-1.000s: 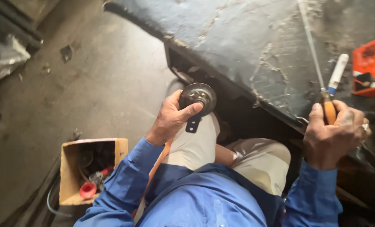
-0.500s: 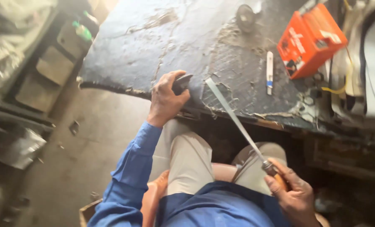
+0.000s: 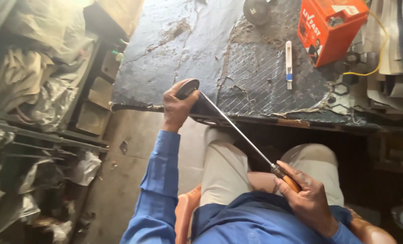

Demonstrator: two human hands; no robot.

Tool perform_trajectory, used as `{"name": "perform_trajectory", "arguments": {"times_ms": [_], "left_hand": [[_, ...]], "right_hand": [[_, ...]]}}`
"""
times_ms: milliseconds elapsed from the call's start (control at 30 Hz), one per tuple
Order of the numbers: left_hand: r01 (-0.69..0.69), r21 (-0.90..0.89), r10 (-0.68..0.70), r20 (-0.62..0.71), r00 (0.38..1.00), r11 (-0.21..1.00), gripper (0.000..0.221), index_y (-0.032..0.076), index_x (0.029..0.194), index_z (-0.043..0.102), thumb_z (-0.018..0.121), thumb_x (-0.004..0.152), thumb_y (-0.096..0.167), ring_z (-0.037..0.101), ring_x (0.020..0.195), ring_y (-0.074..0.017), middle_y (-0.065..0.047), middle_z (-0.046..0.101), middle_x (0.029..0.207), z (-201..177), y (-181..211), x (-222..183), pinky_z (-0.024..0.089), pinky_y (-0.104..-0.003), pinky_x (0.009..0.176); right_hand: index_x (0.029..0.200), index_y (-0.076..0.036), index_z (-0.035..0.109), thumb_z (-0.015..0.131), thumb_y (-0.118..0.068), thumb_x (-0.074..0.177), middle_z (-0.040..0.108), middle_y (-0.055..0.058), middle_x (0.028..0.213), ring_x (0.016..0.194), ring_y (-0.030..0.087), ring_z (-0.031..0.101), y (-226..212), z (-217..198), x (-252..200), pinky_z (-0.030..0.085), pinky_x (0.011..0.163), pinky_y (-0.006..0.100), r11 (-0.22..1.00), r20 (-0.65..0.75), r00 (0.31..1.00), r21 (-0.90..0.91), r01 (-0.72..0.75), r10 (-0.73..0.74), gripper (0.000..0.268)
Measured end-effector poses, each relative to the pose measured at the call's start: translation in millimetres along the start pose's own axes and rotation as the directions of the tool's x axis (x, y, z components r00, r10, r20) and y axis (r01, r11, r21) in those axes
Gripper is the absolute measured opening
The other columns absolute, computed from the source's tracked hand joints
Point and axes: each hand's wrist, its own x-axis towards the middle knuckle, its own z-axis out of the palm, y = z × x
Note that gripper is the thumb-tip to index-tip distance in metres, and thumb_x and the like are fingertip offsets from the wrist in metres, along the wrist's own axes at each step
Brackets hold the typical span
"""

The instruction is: The recorder is repairing a circular motorcycle component, likely an electrical horn or motor part, using a screwdriver, a file, and pliers.

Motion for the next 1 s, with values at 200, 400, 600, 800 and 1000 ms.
{"name": "perform_trajectory", "arguments": {"times_ms": [200,400,600,800,1000], "left_hand": [[0.082,0.01,-0.083,0.076,0.994,0.997,0.041,0.001,0.122,0.072,0.082,0.083,0.01,0.071,0.093,-0.0102,-0.006,0.078,0.106,-2,11,-1,0.059,-0.027,0.086],[0.14,-0.074,-0.128,0.145,0.981,0.987,0.046,0.001,0.123,0.071,0.086,0.081,0.009,0.069,0.097,-0.0093,-0.004,0.075,0.11,-8,12,1,0.058,-0.025,0.088],[0.162,-0.071,-0.149,0.163,0.975,0.984,0.045,0.002,0.126,0.071,0.083,0.082,0.006,0.068,0.098,-0.0074,-0.002,0.075,0.111,-12,10,0,0.057,-0.023,0.089],[0.198,-0.152,-0.167,0.194,0.967,0.968,0.048,0.002,0.127,0.07,0.084,0.082,0.002,0.067,0.096,-0.0067,-0.002,0.074,0.11,-13,2,1,0.057,-0.023,0.086],[0.252,-0.242,-0.186,0.264,0.946,0.937,0.053,0.003,0.131,0.067,0.084,0.081,0.0,0.068,0.095,-0.0076,-0.002,0.074,0.11,-16,-1,1,0.057,-0.024,0.084]], "right_hand": [[0.129,-0.006,0.07,0.078,-0.011,0.083,0.079,0.008,0.089,0.072,0.012,0.073,-6,7,9,0.059,0.067,0.026,0.996,0.033,0.996,-0.004,-0.087,0.088,0.047],[0.128,-0.005,0.071,0.078,-0.012,0.082,0.08,0.01,0.094,0.079,0.013,0.074,-6,7,4,0.059,0.071,0.027,1.0,-0.005,1.0,-0.023,-0.018,0.018,0.047],[0.127,-0.004,0.071,0.079,-0.011,0.081,0.08,0.011,0.1,0.087,0.015,0.075,-7,7,7,0.059,0.076,0.027,0.998,-0.009,1.0,-0.049,0.028,-0.028,0.047],[0.128,-0.004,0.07,0.078,-0.009,0.081,0.079,0.011,0.099,0.086,0.015,0.074,-7,4,6,0.058,0.075,0.027,0.998,-0.002,0.999,-0.029,0.048,-0.048,0.048],[0.128,-0.005,0.07,0.078,-0.008,0.08,0.078,0.009,0.093,0.078,0.012,0.072,-16,-3,11,0.058,0.067,0.025,0.997,0.02,0.999,-0.067,0.045,-0.044,0.049]]}}
